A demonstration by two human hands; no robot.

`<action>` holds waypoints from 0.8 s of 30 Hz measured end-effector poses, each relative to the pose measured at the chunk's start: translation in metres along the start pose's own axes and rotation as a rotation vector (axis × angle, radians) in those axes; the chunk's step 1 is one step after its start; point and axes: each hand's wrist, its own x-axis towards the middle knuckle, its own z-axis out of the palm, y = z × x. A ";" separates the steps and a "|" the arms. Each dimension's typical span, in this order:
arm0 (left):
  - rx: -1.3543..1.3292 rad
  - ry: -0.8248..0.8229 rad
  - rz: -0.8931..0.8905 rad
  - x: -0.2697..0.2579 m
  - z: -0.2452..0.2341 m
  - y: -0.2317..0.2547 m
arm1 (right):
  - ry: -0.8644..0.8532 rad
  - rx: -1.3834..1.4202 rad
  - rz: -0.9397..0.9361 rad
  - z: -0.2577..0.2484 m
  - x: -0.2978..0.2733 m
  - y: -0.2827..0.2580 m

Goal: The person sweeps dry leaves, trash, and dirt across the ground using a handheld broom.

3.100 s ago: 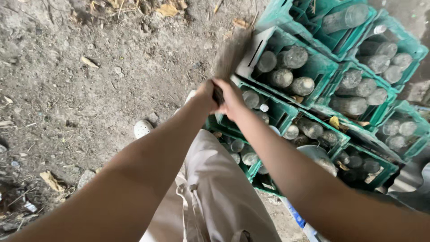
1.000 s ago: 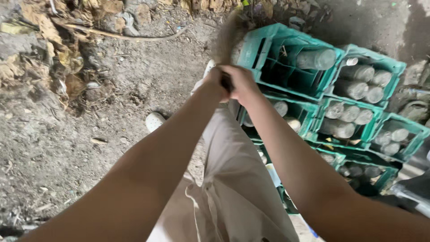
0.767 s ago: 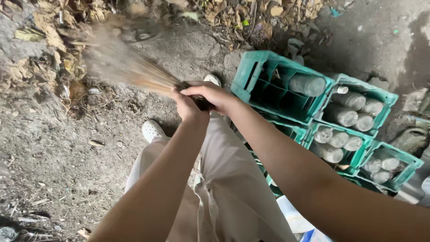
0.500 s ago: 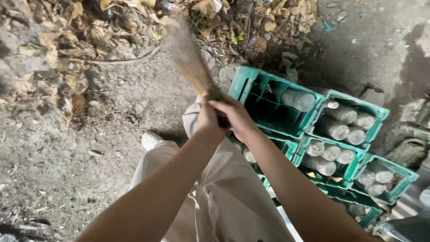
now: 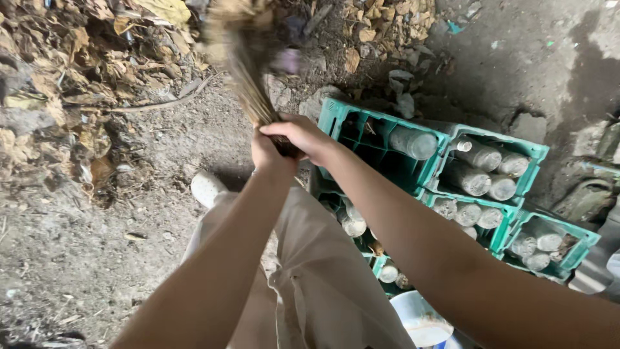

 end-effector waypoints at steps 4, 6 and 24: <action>-0.112 0.045 0.209 -0.042 0.024 -0.033 | -0.230 0.105 -0.154 -0.024 -0.024 0.004; -0.070 0.071 0.150 -0.058 0.036 -0.043 | -0.252 0.117 -0.207 -0.036 -0.034 0.010; -0.236 -0.078 0.362 0.024 0.029 0.107 | -0.211 -0.220 -0.313 0.064 0.079 -0.074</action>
